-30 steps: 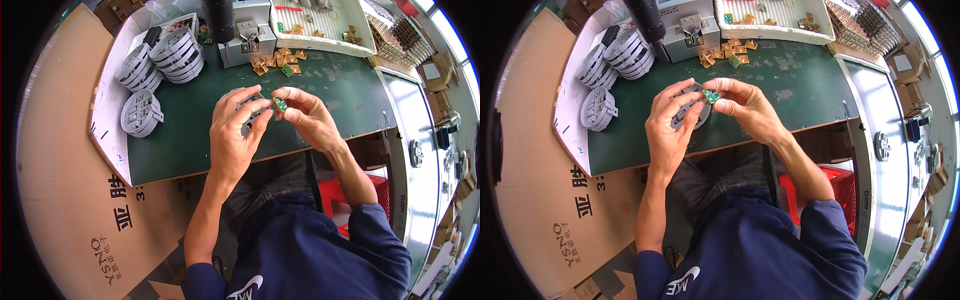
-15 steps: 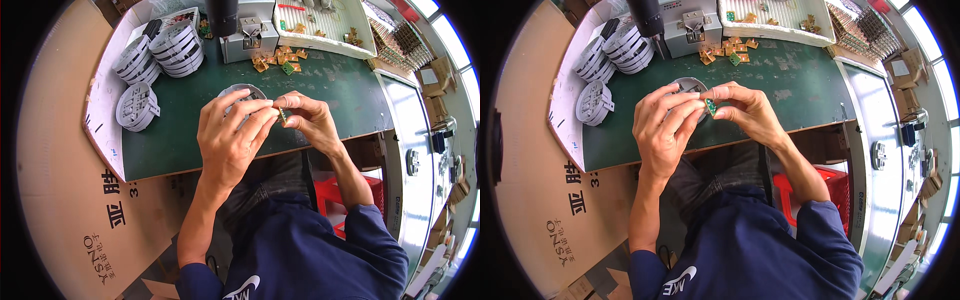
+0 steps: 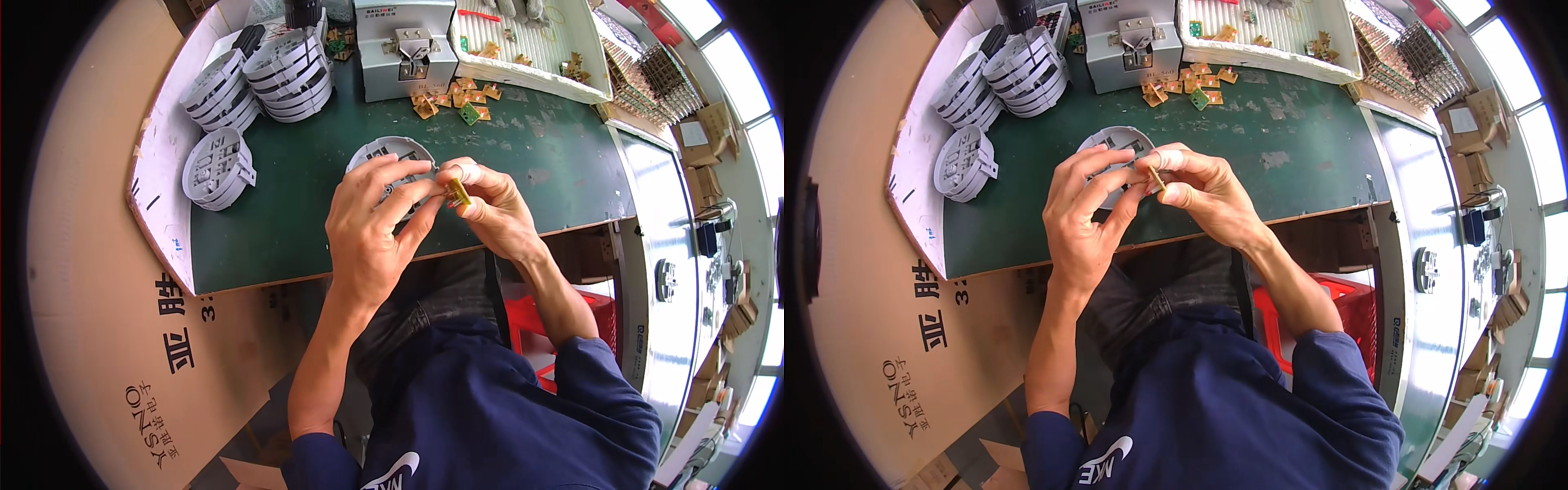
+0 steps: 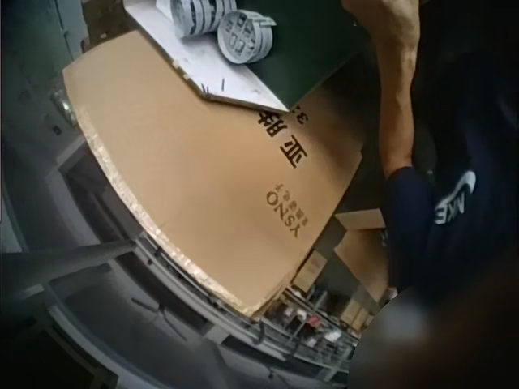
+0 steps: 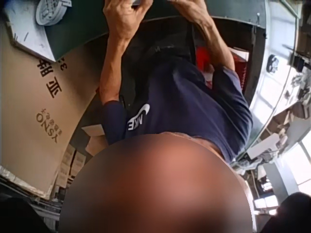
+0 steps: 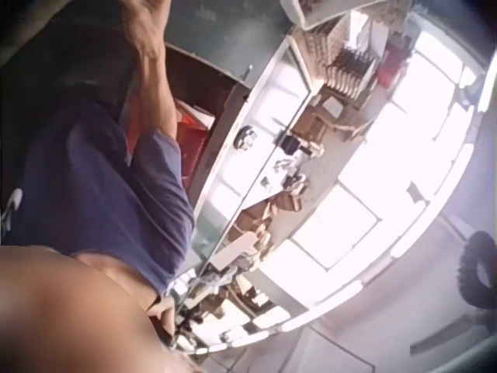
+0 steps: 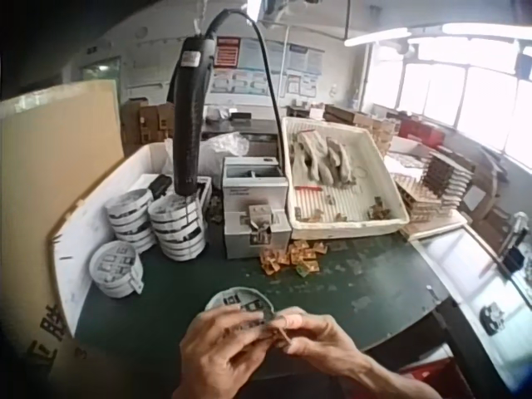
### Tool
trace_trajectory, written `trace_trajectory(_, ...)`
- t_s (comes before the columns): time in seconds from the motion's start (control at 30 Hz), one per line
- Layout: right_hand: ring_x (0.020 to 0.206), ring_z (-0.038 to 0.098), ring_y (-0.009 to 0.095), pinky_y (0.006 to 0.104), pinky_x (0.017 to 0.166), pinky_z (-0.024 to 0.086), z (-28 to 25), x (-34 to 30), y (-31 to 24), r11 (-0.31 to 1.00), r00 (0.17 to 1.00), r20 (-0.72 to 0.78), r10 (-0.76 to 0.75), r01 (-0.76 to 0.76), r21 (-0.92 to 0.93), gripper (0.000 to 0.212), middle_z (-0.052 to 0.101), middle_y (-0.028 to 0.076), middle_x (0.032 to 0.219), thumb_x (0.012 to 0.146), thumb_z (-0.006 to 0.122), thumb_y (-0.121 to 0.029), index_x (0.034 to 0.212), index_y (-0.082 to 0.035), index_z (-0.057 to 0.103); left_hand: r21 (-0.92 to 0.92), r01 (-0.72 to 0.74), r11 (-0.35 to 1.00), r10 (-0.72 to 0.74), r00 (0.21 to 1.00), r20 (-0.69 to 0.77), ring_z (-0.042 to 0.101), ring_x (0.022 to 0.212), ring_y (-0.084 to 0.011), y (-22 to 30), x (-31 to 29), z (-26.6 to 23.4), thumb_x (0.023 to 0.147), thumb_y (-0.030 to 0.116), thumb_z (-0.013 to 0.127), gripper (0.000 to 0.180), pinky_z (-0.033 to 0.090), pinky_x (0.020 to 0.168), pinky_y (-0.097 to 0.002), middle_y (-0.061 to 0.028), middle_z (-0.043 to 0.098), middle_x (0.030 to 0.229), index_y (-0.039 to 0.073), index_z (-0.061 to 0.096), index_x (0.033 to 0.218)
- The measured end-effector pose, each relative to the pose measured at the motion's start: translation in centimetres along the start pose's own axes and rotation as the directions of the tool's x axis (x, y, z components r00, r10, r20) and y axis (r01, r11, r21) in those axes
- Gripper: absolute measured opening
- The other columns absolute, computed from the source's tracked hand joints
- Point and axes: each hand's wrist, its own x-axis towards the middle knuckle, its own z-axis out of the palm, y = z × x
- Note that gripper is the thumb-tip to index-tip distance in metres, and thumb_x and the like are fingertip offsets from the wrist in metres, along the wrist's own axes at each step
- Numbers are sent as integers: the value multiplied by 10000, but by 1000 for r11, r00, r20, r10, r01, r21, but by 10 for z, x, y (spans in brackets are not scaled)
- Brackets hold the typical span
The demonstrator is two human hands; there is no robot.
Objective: Assembling mechanical components into a circular housing base and securing them using an electric power screwdriver.
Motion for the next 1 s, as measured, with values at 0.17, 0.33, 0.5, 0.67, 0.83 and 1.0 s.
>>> trace_trajectory(0.17,1164,588,164,354,1059,440,0,2,5,1000,1000,9,2,-2,-20,420,612,35,1246,886,825,-253,1253,-80,718,-6,7,1000,-7,1000,-18,681,1043,-250,-4,-6,0,802,112,835,190,554,892,-396,31,721,1076,136,749,970)
trace_trajectory(0.33,1108,599,142,324,977,495,4,14,-13,934,993,-102,-56,15,-358,351,616,34,1231,946,757,-180,1266,-44,711,-41,171,984,-170,985,25,626,1176,-305,-10,-4,-13,803,161,853,335,506,1011,-433,-58,711,1172,105,740,1114)
trace_trajectory(0.5,1042,632,195,353,932,518,2,49,-26,459,979,-21,-201,75,-885,361,660,84,1188,911,742,-80,1270,-68,714,85,244,966,-258,930,261,424,1414,-384,-32,-10,-21,676,575,899,1132,407,1151,-480,-227,429,1533,-44,417,1492)
trace_trajectory(0.67,1074,618,282,394,948,518,3,75,-1,224,959,184,-215,232,-947,341,662,106,1148,871,772,-112,1212,-121,757,213,244,946,-295,920,257,450,1373,-405,-34,-15,-2,683,534,910,1126,423,1132,-497,-244,454,1499,-65,398,1487)
trace_trajectory(0.83,1083,609,289,405,953,513,-3,88,11,198,957,221,-187,257,-946,338,660,110,1125,861,780,-149,1198,-128,766,120,241,963,-261,943,205,512,1298,-408,-39,-18,-1,678,487,926,1050,455,1087,-494,-249,533,1410,-76,442,1420)
trace_trajectory(1.0,1067,633,303,418,951,516,-2,89,9,178,958,241,-153,267,-947,342,691,117,1071,867,771,-152,1207,-122,760,141,227,963,-252,949,191,539,1271,-409,-40,-19,-1,685,480,924,1035,468,1071,-489,-246,547,1411,-66,450,1425)
